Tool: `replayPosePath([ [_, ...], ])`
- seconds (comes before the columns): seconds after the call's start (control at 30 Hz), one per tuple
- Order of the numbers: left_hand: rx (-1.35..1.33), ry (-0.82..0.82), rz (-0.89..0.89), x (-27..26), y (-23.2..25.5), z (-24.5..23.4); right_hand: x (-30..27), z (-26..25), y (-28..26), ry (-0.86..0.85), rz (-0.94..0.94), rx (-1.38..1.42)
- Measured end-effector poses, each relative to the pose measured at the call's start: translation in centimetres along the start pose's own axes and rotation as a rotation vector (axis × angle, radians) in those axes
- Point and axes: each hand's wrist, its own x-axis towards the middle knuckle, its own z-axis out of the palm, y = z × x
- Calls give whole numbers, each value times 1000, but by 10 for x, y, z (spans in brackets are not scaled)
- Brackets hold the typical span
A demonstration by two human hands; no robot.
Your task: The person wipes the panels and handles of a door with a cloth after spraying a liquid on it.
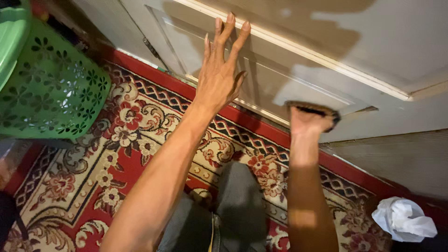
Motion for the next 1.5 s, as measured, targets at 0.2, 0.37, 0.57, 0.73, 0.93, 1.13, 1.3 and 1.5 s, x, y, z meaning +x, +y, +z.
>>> replayPosePath([
  [0.2, -23, -3, -18, 0, 2, -3, 33, -44, 43, 78, 156, 150],
  [0.37, -33, -3, -23, -2, -1, -4, 38, -40, 94, 58, 305, 190],
  [0.57, 0, -24, -10, 0, 5, -14, 16, 12, 96, -711, 302, 79],
  [0.73, -60, -41, -20, -2, 12, -23, -20, 24, 52, -189, 110, 51],
  [0.93, -258, 8, -39, -20, 26, -29, -34, 1, 73, -127, -675, -1537],
  [1.13, -526, 208, -343, -76, 54, 3, -35, 19, 81, -513, -652, -2692],
  [1.3, -587, 248, -545, -96, 57, 21, -26, 79, 101, -1133, -1402, -2809],
  [1.5, -577, 266, -613, -93, 70, 36, -18, 96, 82, -1378, -1661, -2724],
])
